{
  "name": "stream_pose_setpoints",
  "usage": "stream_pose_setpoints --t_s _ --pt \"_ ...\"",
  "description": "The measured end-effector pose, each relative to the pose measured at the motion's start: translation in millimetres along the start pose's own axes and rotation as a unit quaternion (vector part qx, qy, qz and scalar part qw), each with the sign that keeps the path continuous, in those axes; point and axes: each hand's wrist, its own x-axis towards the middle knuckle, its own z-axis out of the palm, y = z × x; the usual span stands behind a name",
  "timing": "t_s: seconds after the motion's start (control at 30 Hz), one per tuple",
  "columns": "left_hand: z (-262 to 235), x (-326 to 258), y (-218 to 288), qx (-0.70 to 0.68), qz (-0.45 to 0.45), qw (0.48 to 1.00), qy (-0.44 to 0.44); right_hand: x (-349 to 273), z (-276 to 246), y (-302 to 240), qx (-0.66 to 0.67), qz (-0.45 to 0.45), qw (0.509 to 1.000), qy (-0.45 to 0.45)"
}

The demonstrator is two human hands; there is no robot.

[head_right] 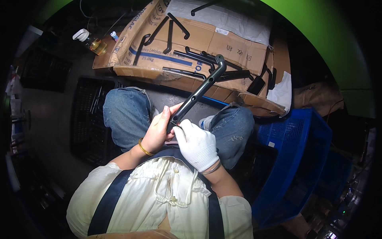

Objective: Assembling small plastic components onto a long black tube at a factory workstation.

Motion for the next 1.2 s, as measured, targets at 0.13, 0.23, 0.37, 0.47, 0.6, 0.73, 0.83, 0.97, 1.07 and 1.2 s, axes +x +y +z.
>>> stream_pose_setpoints --t_s 0.13,0.23,0.37,0.47,0.6,0.73,0.83,0.97,1.07,1.2 --pt "-1 -1 -2 0.007 -0.001 1.0 0.004 -1 4 0 -0.009 0.0 1.0 0.006" --pt "1 -2 -2 -0.02 -0.001 1.0 0.001 0 3 0 -0.01 0.005 1.0 -0.006" --pt "1 0 -4 -0.015 -0.003 1.0 0.004 -1 6 2 -0.015 0.008 1.0 0.0" --pt "0 1 -8 0.035 0.034 0.999 0.018 -2 8 2 -0.019 -0.005 1.0 0.01" --pt "-2 2 -9 0.08 0.049 0.995 0.022 -2 6 1 -0.032 -0.01 0.999 0.012" --pt "1 0 -7 0.1 0.062 0.992 0.032 -2 6 2 -0.056 -0.008 0.998 -0.004" --pt "0 0 -6 0.107 0.051 0.993 0.025 -2 9 5 -0.055 0.001 0.998 -0.004" --pt "-2 2 -6 0.088 0.044 0.995 0.018 -2 12 4 -0.035 0.002 0.999 0.011" --pt "-2 0 -6 0.112 0.05 0.992 0.022 -2 7 2 -0.043 -0.015 0.999 0.01" --pt "-2 1 -5 0.123 0.04 0.991 0.021 -2 5 3 -0.06 -0.011 0.998 -0.006"
